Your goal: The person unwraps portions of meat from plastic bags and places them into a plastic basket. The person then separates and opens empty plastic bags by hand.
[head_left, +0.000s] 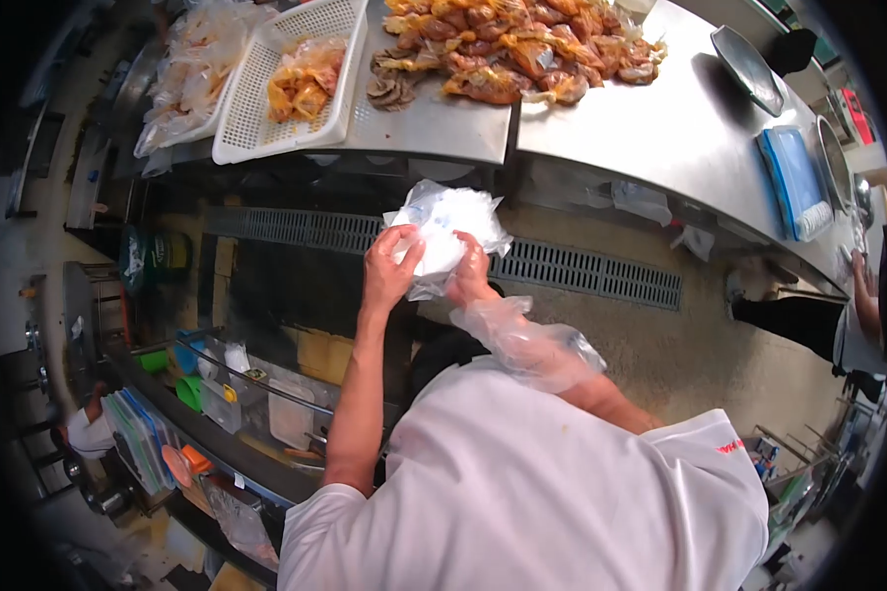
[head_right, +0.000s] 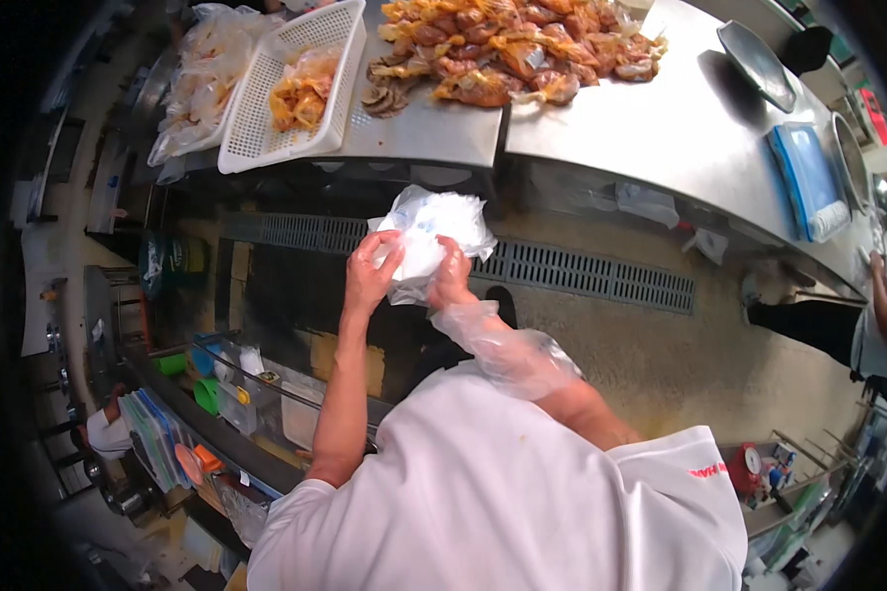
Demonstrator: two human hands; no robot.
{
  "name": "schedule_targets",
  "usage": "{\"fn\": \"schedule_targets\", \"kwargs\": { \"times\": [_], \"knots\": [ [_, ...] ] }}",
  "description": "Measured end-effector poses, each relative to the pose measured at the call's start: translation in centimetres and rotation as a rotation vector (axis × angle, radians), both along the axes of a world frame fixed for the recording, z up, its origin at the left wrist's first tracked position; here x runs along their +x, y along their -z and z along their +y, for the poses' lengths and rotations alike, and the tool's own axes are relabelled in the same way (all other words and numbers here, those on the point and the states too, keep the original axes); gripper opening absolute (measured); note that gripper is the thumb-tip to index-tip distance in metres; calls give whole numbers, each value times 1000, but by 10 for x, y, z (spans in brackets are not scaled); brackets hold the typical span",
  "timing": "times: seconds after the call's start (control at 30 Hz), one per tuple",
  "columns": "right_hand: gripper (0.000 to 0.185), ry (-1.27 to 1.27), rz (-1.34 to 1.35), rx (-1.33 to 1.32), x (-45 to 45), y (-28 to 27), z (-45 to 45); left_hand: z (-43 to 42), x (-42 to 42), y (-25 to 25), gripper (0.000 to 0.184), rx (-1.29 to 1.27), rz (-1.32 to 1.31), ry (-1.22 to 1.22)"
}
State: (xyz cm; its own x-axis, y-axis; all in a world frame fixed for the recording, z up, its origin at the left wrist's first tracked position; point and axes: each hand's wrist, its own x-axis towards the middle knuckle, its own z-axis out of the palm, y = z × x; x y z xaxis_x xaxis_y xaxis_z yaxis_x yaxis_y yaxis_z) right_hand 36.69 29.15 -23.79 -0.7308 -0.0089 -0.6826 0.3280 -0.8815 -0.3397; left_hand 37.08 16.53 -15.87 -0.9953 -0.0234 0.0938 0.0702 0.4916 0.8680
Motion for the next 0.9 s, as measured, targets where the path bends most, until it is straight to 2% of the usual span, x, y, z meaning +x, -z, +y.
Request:
{"fn": "schedule_targets", "kwargs": {
  "times": [0.03, 0.07, 0.1, 0.13, 0.2, 0.23, 0.3, 0.33, 0.4, 0.43, 0.47, 0.5, 0.53, 0.6, 0.63, 0.7, 0.73, 0.77, 0.87, 0.9],
  "knots": [
    [36, -28, 56, -123, 9, 44, -5, 1, 7, -6, 24, -50, -2, 37],
    [36, -28, 54, -116, 10, 41, -4, -1, 11, -10, 30, -102, 3, 73],
    [42, -47, 56, -105, 8, 38, -4, -4, 12, -13, 45, -87, -57, 103],
    [48, -69, 58, -95, 7, 34, -6, -6, 13, -16, 45, -86, -53, 99],
    [47, -95, 89, -14, 8, 30, -9, -9, 16, -26, 56, -240, 16, 159],
    [42, -132, 174, -14, 9, 28, -9, -6, 20, -42, 56, -238, 18, 155],
    [37, -172, 261, -11, 6, 14, -5, 9, 27, -84, 66, -597, 48, 109],
    [33, -219, 203, -74, 4, -4, -3, 13, 28, -97, 66, -596, 49, 103],
    [31, -289, 134, -168, 3, -28, 0, 20, 28, -114, 63, -618, 172, 206],
    [32, -307, 130, -195, 5, -30, 3, 24, 25, -111, 56, -454, 222, 302],
    [32, -323, 130, -205, 6, -31, 6, 32, 21, -112, 50, -314, 185, 436],
    [32, -337, 135, -209, 10, -29, 8, 44, 20, -110, 47, -299, 115, 557],
    [32, -350, 135, -212, 14, -27, 11, 57, 19, -106, 47, -302, 116, 547],
    [33, -374, 141, -204, 19, -23, 17, 76, 16, -91, 47, -176, 25, 770],
    [33, -378, 141, -199, 19, -21, 19, 79, 13, -83, 47, -178, 28, 767],
    [34, -378, 148, -174, 16, -19, 22, 83, 6, -72, 33, -107, -266, 904],
    [34, -373, 156, -153, 13, -17, 24, 81, 3, -73, 33, -110, -265, 907],
    [35, -363, 168, -124, 8, -16, 27, 76, 1, -76, 26, -114, -90, 843],
    [36, -316, 233, -24, -15, -16, 39, 58, -22, -82, 11, 94, 169, 605],
    [37, -298, 263, 22, -25, -18, 43, 49, -31, -87, 10, 84, 100, 505]
  ]
}}
